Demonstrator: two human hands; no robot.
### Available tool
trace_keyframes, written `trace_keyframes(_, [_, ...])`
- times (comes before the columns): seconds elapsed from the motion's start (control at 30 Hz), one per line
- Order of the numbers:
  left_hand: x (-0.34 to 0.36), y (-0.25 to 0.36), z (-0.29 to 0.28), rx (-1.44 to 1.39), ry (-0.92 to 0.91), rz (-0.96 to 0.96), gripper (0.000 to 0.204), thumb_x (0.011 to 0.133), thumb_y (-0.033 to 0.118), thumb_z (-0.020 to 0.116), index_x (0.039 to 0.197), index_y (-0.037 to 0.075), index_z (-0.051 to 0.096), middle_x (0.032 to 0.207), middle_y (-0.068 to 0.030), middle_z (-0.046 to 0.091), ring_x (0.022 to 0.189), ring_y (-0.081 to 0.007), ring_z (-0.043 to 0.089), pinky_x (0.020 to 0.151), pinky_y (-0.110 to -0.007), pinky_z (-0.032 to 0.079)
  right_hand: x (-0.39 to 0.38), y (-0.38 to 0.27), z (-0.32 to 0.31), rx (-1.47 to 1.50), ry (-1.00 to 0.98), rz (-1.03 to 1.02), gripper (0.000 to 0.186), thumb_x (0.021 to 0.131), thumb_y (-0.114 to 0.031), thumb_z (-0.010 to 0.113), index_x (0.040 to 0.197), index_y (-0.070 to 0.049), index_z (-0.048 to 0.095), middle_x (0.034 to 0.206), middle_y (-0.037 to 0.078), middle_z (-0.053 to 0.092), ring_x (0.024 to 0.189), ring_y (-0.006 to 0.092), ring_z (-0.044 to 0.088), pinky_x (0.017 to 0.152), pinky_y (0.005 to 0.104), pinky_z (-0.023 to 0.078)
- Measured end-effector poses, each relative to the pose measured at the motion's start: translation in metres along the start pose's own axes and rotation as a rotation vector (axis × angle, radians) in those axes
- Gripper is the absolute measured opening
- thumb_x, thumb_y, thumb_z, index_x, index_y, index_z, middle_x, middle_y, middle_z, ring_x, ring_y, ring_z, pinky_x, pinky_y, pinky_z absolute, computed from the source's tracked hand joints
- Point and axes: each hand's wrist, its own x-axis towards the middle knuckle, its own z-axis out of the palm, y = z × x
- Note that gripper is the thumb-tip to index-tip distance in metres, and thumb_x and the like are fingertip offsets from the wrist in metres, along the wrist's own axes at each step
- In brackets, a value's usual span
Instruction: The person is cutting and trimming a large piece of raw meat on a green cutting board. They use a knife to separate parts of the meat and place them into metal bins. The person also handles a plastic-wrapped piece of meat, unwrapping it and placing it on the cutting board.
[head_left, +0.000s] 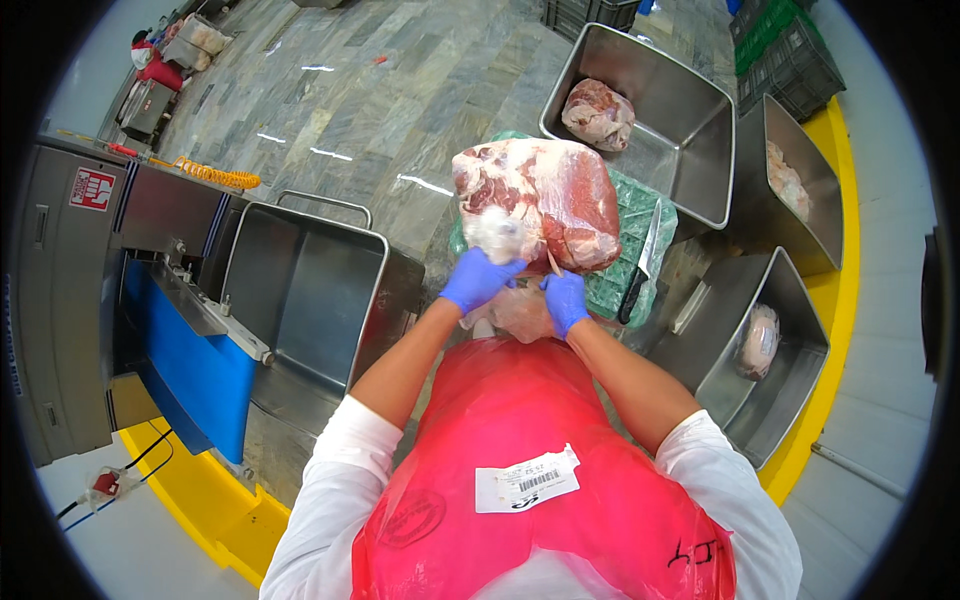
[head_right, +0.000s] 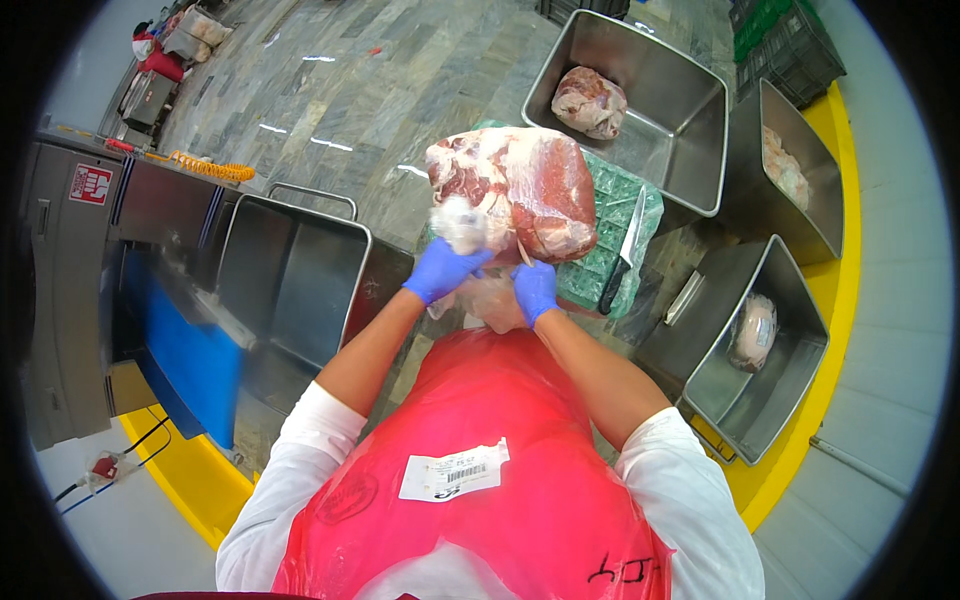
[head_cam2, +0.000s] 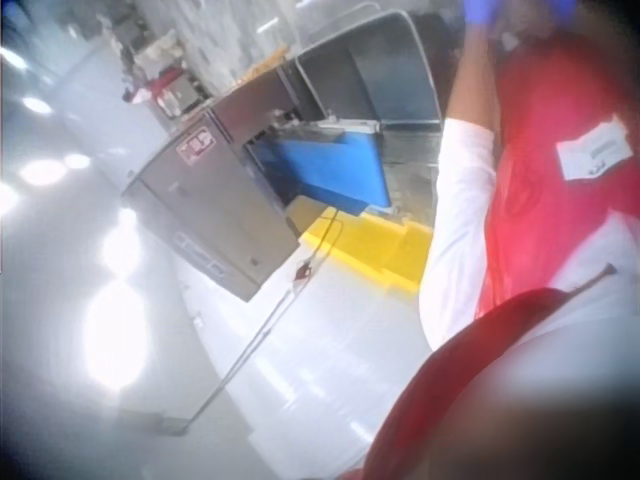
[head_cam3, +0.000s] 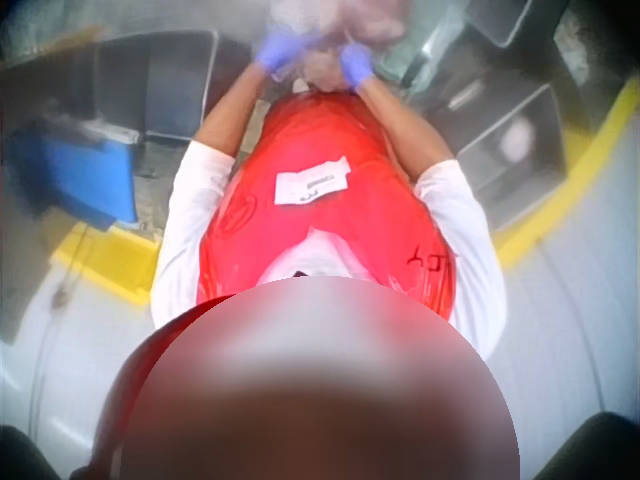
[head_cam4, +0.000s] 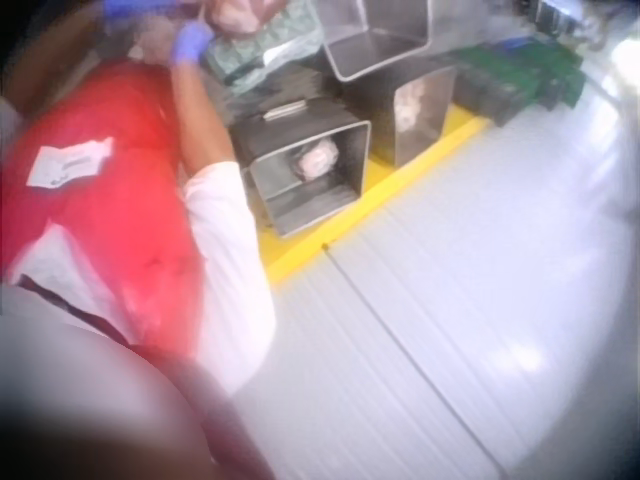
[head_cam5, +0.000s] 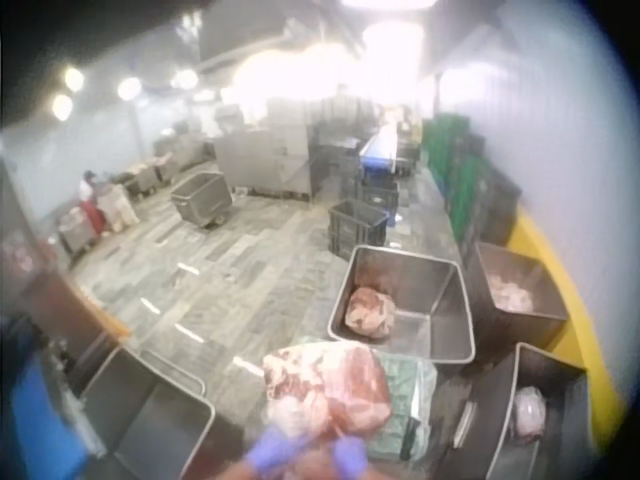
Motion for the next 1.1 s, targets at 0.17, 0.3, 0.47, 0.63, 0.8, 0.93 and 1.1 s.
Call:
trace_keyframes(0.17, [0.021,-0.036,0.043,-0.02,0.141,0.084,0.029,0.09,0.025,0.079,0.106,0.001,0.077,0.077,-0.0127,0.077,0.07,-0.0201,0.076,0.069,-0.036,0.058,0.008,-0.031,-0.03,-0.392,-0.144,-0.426,0.021,0.088,-0.014,0.06,0.084,0.002,0.073,0.084,0.026,0.071,0.075,0.0425,0.069,0.07,0.0511,0.054])
trace_keyframes(0.3, [0.026,-0.007,0.032,-0.175,0.032,-0.129,0.031,0.089,0.024,0.079,0.106,-0.001,0.076,0.079,-0.0125,0.077,0.068,-0.0187,0.075,0.067,-0.035,0.058,0.032,-0.044,-0.05,-0.791,-0.23,-0.633,0.027,0.093,-0.023,0.057,0.089,-0.003,0.074,0.085,0.024,0.072,0.079,0.0429,0.07,0.073,0.0538,0.055])
trace_keyframes(0.47, [0.025,0.0,0.026,-0.268,0.056,-0.153,0.033,0.088,0.023,0.08,0.108,-0.003,0.075,0.082,-0.0136,0.077,0.068,-0.0172,0.075,0.066,-0.034,0.058,0.027,-0.096,-0.051,-0.854,-0.083,-0.585,0.025,0.094,-0.027,0.059,0.085,-0.006,0.069,0.082,0.022,0.071,0.078,0.0435,0.069,0.071,0.0543,0.055])
trace_keyframes(0.63, [0.032,-0.001,0.029,-0.235,0.022,-0.2,0.033,0.088,0.025,0.079,0.108,-0.001,0.075,0.083,-0.0125,0.078,0.067,-0.0173,0.075,0.067,-0.035,0.059,0.03,-0.113,-0.061,-0.875,-0.126,-0.655,0.025,0.096,-0.028,0.058,0.084,-0.011,0.07,0.084,0.019,0.072,0.077,0.0416,0.07,0.07,0.0542,0.054])
trace_keyframes(0.8, [0.036,0.02,0.023,-0.01,-0.062,-0.185,0.032,0.089,0.033,0.076,0.09,0.001,0.078,0.07,-0.0099,0.075,0.068,-0.019,0.075,0.069,-0.034,0.059,0.042,-0.088,-0.076,-0.436,-0.126,-0.638,0.022,0.096,-0.02,0.058,0.083,-0.008,0.07,0.076,0.017,0.07,0.072,0.0358,0.069,0.067,0.0478,0.052])
trace_keyframes(0.93, [0.028,0.016,0.026,-0.243,-0.102,-0.287,0.029,0.088,0.029,0.077,0.095,0.001,0.077,0.073,-0.0094,0.076,0.069,-0.0176,0.074,0.072,-0.033,0.058,0.064,-0.118,-0.113,-0.028,-0.123,-0.542,0.022,0.094,-0.011,0.055,0.081,-0.001,0.069,0.071,0.013,0.066,0.067,0.0229,0.065,0.066,0.0365,0.051])
trace_keyframes(1.1, [0.02,0.018,0.013,-0.447,-0.132,-0.286,0.031,0.091,0.027,0.079,0.11,0.002,0.075,0.093,-0.0065,0.075,0.076,-0.0133,0.07,0.072,-0.03,0.057,0.07,-0.174,-0.143,0.116,-0.136,-0.483,0.022,0.094,-0.008,0.052,0.082,0.001,0.068,0.075,0.006,0.063,0.071,0.0129,0.058,0.069,0.0291,0.048])
